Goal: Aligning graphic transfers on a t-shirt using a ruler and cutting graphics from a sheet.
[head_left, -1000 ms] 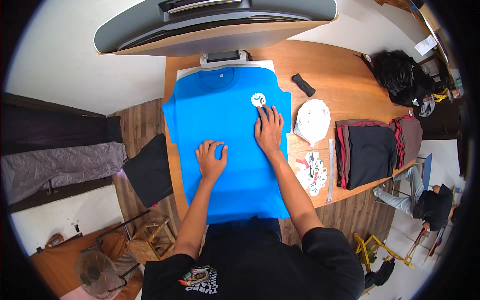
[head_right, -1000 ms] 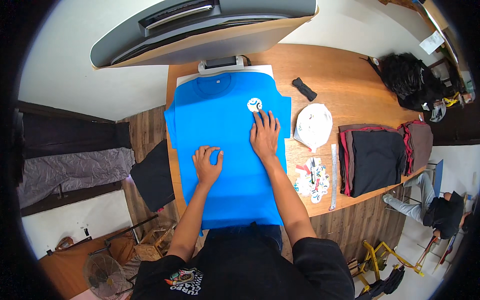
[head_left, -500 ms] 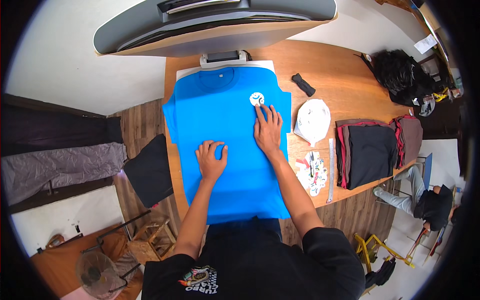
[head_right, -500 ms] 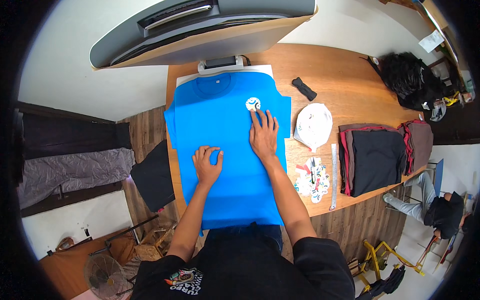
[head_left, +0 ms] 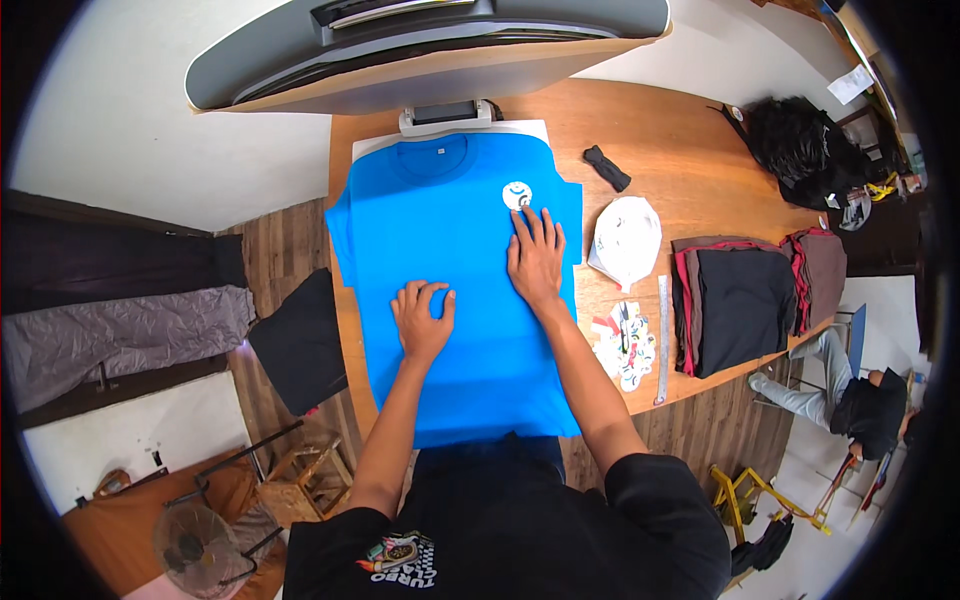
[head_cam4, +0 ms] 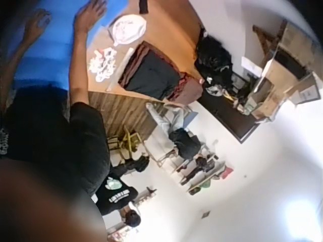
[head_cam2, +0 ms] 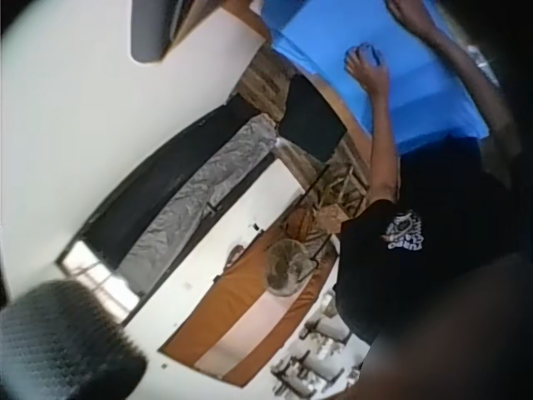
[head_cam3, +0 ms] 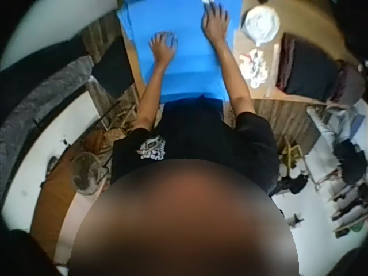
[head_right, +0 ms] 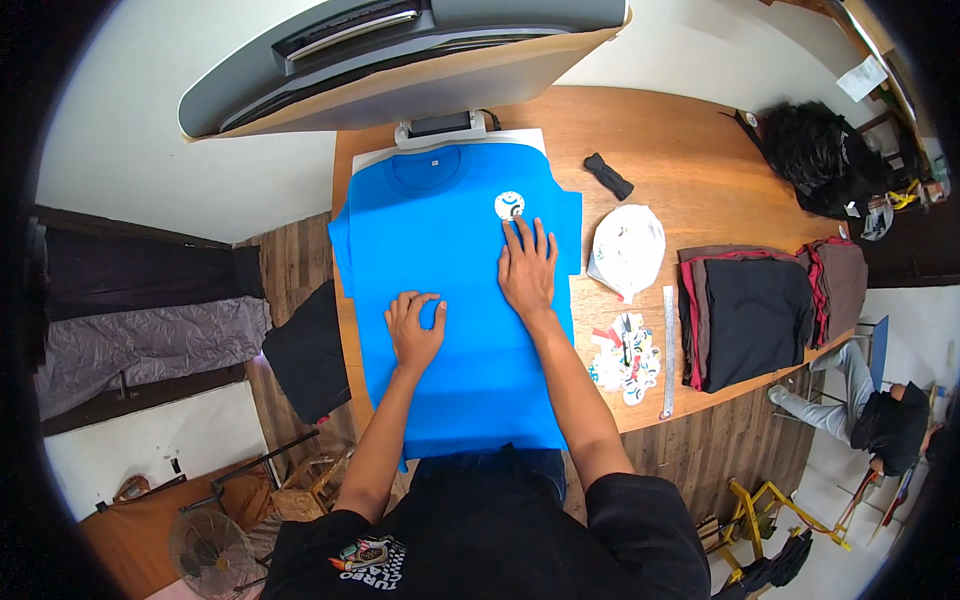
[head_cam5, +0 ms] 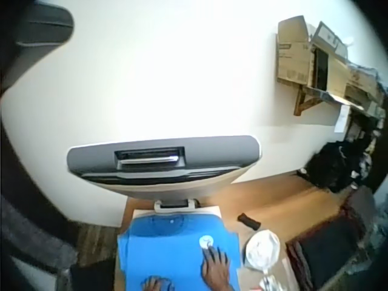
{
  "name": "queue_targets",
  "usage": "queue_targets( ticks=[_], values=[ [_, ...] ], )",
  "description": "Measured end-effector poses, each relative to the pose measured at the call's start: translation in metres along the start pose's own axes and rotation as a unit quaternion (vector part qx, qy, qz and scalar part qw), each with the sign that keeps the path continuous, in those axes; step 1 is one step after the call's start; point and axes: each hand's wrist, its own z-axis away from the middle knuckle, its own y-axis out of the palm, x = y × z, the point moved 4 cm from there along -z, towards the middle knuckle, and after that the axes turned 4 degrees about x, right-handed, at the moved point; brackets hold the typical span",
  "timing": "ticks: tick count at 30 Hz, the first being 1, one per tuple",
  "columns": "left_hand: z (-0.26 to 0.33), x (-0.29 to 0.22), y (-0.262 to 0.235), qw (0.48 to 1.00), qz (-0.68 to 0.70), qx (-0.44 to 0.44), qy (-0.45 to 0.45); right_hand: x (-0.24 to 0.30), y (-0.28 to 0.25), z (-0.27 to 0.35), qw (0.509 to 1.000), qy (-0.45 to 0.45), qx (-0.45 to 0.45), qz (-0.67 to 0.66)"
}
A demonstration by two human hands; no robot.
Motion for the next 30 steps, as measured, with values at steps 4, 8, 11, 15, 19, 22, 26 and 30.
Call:
queue_targets(
  ticks=[4,8,11,15,19,22,26,30],
  values=[
    [0.0,0.0,0.0,1.0,-0.001,-0.001,-0.003,0.0,0.0,-0.001,1.0,0.008,-0.002,-0.009],
    [0.0,-0.001,0.0,1.0,-0.002,-0.003,-0.001,0.001,0.0,-0.001,1.0,0.001,-0.008,0.011],
    [0.0,-0.001,0.001,1.0,-0.001,-0.002,0.003,0.002,-0.001,-0.002,0.998,-0.015,-0.043,0.046],
    [0.001,0.001,0.0,1.0,-0.006,-0.006,0.002,0.003,-0.003,0.001,0.999,0.007,-0.037,-0.003],
    [-0.005,-0.006,-0.005,1.0,-0.002,-0.01,0.002,-0.003,-0.009,0.006,0.99,-0.002,-0.097,-0.099],
    [-0.004,-0.007,-0.003,1.0,-0.002,0.002,0.007,-0.009,-0.015,0.015,0.986,-0.037,-0.122,-0.112],
    [-0.008,-0.005,-0.005,1.0,-0.02,-0.003,0.017,-0.016,-0.029,0.034,0.983,-0.083,-0.131,-0.096],
    [-0.011,-0.005,-0.008,1.0,-0.023,0.008,0.0,-0.022,-0.058,0.073,0.98,-0.094,-0.095,-0.146]
  ],
)
